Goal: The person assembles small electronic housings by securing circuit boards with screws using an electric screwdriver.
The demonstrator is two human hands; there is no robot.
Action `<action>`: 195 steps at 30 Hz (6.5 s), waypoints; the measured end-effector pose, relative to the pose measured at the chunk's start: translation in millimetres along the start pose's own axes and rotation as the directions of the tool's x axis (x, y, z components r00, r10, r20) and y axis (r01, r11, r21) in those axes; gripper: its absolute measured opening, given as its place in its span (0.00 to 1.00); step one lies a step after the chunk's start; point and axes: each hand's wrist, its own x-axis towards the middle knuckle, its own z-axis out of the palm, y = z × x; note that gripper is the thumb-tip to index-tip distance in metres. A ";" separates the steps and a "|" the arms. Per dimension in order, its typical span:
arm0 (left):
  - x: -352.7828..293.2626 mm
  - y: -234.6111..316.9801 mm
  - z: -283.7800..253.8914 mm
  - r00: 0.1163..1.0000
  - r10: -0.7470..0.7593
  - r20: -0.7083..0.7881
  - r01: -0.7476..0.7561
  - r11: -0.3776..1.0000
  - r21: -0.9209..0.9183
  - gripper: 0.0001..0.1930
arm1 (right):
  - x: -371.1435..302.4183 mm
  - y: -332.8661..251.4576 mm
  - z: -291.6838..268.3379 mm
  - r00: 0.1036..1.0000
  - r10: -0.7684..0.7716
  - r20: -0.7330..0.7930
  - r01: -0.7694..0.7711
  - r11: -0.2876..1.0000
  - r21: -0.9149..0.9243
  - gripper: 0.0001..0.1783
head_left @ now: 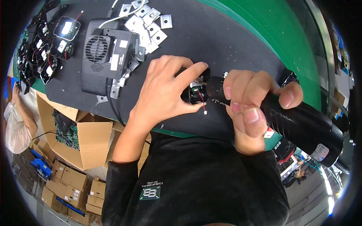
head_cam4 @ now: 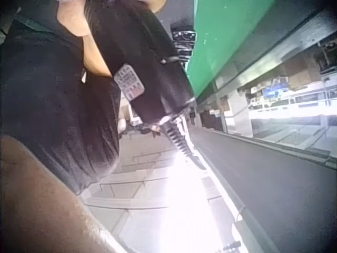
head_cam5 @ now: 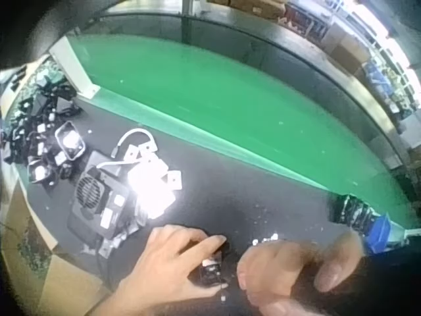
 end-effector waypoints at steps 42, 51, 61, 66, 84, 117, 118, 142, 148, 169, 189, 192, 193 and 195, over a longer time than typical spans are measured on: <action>-135.9 -46.8 -96.4 0.833 -0.413 -0.369 0.497 0.851 0.170 0.19 | -50.9 -57.8 -71.2 0.778 -0.306 -0.548 0.092 0.919 -0.382 0.30; -137.8 -39.3 -91.7 0.859 -0.432 -0.276 0.503 0.815 0.289 0.11 | -52.8 -56.7 -66.9 0.791 -0.312 -0.526 0.126 0.925 -0.359 0.29; -131.9 -39.9 -86.4 0.913 -0.336 -0.230 0.404 0.822 0.402 0.19 | -67.2 -62.5 -68.9 0.724 -0.304 -0.619 0.169 0.949 -0.268 0.37; -134.0 -39.9 -82.4 0.784 -0.527 -0.327 0.594 0.790 0.152 0.13 | -73.1 -73.6 -68.9 0.736 -0.294 -0.610 0.202 0.955 -0.217 0.36; 57.9 69.1 -3.7 0.959 -0.185 -0.216 0.183 0.983 -0.030 0.08 | -130.4 -83.7 -70.0 0.794 -0.313 -0.521 0.333 0.941 -0.058 0.31; 136.8 110.9 65.3 0.995 0.098 0.034 -0.103 0.974 0.204 0.12 | -143.0 -91.0 -84.4 0.867 -0.275 -0.416 0.314 0.949 0.027 0.33; 121.0 105.2 46.2 1.000 0.015 0.014 -0.018 0.967 0.256 0.12 | -139.9 -87.7 -82.5 0.846 -0.314 -0.431 0.350 0.937 0.006 0.33; -13.7 81.0 29.0 0.987 -0.155 0.042 0.160 0.926 -0.342 0.19 | -50.8 -88.7 -17.4 0.963 -0.059 -0.264 0.111 0.976 0.186 0.29; -18.1 71.7 32.2 0.997 -0.082 0.008 0.079 0.914 -0.397 0.11 | -49.8 -84.6 -13.1 0.969 -0.026 -0.245 0.076 0.978 0.196 0.29; -10.5 42.3 17.5 0.938 0.336 -0.083 -0.344 0.930 -0.130 0.26 | -37.1 -73.9 -8.9 0.959 0.112 -0.259 -0.051 0.972 0.229 0.30; -1.7 10.4 14.4 0.998 -0.015 -0.053 0.019 0.997 0.076 0.38 | -11.1 -22.7 -8.9 0.999 -0.005 -0.034 -0.001 0.984 -0.176 0.30; -2.6 8.8 15.9 0.998 -0.025 -0.051 0.028 0.998 0.064 0.37 | -11.7 -20.0 -9.5 0.999 0.005 -0.039 -0.012 0.981 -0.193 0.29; -2.3 8.6 15.6 0.999 -0.019 -0.048 0.022 0.997 0.073 0.36 | -11.7 -20.0 -9.2 0.999 0.013 -0.044 -0.021 0.980 -0.199 0.29; -1.9 7.9 15.7 0.999 -0.018 -0.046 0.022 0.996 0.081 0.36 | -12.3 -19.9 -6.9 0.998 0.030 -0.063 -0.041 0.981 -0.191 0.29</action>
